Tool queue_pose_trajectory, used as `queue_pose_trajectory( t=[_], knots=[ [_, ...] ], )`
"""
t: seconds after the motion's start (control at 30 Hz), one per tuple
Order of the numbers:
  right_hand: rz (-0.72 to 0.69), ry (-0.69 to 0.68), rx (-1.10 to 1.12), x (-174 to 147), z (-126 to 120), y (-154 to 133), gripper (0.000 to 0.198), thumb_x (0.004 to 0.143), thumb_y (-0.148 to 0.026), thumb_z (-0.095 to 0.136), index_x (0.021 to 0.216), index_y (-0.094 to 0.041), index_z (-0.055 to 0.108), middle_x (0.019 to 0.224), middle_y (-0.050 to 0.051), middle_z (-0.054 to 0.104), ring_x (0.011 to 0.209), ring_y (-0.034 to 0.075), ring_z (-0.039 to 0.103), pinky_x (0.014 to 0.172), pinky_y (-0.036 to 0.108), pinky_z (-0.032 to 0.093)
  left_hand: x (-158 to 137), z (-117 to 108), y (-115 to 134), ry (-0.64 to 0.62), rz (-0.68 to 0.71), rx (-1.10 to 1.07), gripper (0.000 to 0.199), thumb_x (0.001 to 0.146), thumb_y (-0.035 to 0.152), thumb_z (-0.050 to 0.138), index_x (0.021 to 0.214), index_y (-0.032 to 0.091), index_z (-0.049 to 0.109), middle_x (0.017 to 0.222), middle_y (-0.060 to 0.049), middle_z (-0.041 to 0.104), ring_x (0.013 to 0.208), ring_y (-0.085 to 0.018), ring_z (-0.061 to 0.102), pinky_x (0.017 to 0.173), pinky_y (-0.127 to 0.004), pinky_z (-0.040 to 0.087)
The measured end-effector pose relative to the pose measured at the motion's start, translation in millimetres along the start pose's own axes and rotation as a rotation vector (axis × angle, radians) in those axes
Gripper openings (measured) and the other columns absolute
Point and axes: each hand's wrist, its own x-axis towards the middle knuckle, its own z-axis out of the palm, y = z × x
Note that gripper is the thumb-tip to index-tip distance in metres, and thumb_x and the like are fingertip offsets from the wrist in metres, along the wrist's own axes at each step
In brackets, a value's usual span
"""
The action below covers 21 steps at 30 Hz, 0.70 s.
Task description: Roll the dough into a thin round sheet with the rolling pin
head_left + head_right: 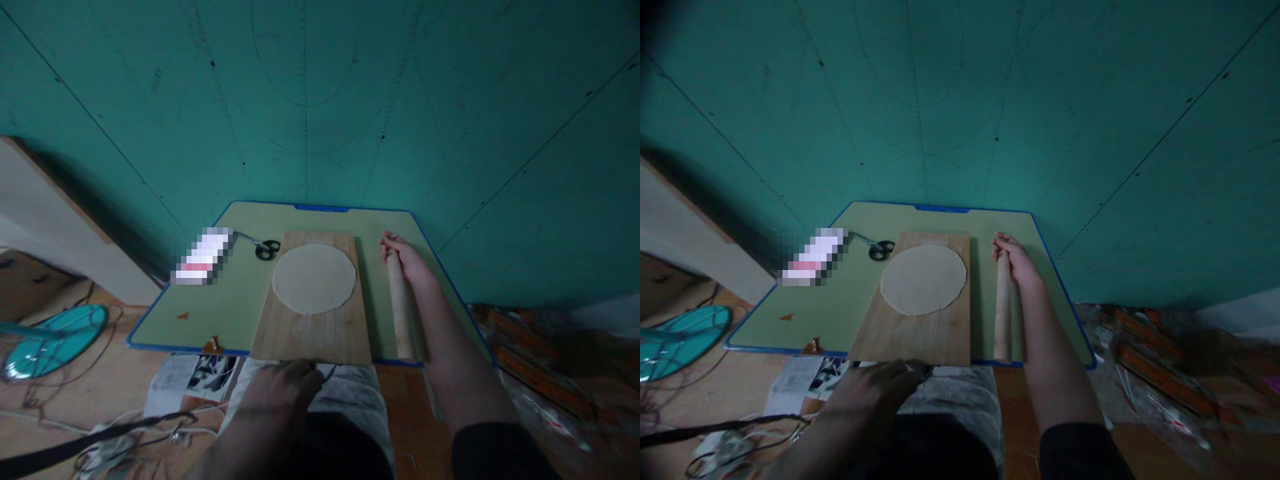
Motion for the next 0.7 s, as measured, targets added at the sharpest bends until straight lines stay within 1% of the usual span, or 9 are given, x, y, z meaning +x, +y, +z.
queue_pose_trajectory(
  t=[0.13,0.23,0.33,0.43,0.5,0.7],
  knots=[
    [0.033,0.023,0.000,-3,3,-3,0.024,0.076,-0.008,0.075,0.084,-0.024,0.059,0.067,-0.007,0.064,0.048,0.006,0.059,0.043,0.013,0.053,9,-10,-1,0.013,-0.062,-0.013,0.024,0.094,0.010,0.047,0.093,0.021,0.069,0.090,-0.005,0.071,0.076,-0.018,0.068,0.062,-0.026,0.049],
    [0.052,0.033,-0.001,-6,5,-5,0.024,0.076,-0.008,0.074,0.085,-0.024,0.059,0.068,-0.007,0.064,0.047,0.006,0.058,0.043,0.013,0.052,9,-8,-4,0.070,-0.067,-0.039,0.022,0.096,0.013,0.048,0.090,0.021,0.068,0.089,-0.004,0.070,0.074,-0.017,0.068,0.062,-0.026,0.049],
    [0.071,0.047,0.005,-9,8,-7,0.023,0.077,-0.005,0.071,0.085,-0.023,0.059,0.068,-0.007,0.064,0.047,0.006,0.058,0.043,0.013,0.052,4,2,-7,0.171,-0.024,-0.090,0.023,0.100,0.018,0.046,0.091,0.021,0.067,0.092,-0.003,0.069,0.070,-0.014,0.068,0.060,-0.024,0.048],
    [0.091,0.066,0.016,-13,10,-10,0.023,0.078,-0.001,0.066,0.085,-0.022,0.060,0.068,-0.006,0.065,0.048,0.006,0.058,0.045,0.013,0.053,0,12,-9,0.313,-0.010,-0.102,0.029,0.103,0.023,0.041,0.091,0.021,0.066,0.086,-0.003,0.067,0.063,-0.013,0.065,0.054,-0.023,0.045],
    [0.103,0.076,0.021,-14,11,-12,0.024,0.078,0.001,0.064,0.085,-0.022,0.061,0.068,-0.005,0.065,0.048,0.006,0.059,0.046,0.013,0.053,-2,16,-9,0.368,-0.001,-0.094,0.030,0.104,0.023,0.039,0.091,0.021,0.066,0.084,-0.003,0.066,0.061,-0.013,0.064,0.051,-0.023,0.044],
    [0.123,0.105,0.023,-17,16,-15,0.024,0.080,0.002,0.061,0.085,-0.021,0.060,0.068,-0.005,0.064,0.048,0.005,0.058,0.044,0.012,0.052,-6,16,-4,0.395,-0.033,-0.073,0.024,0.103,0.024,0.045,0.093,0.021,0.066,0.083,-0.003,0.064,0.060,-0.013,0.064,0.051,-0.024,0.046]
  ],
)
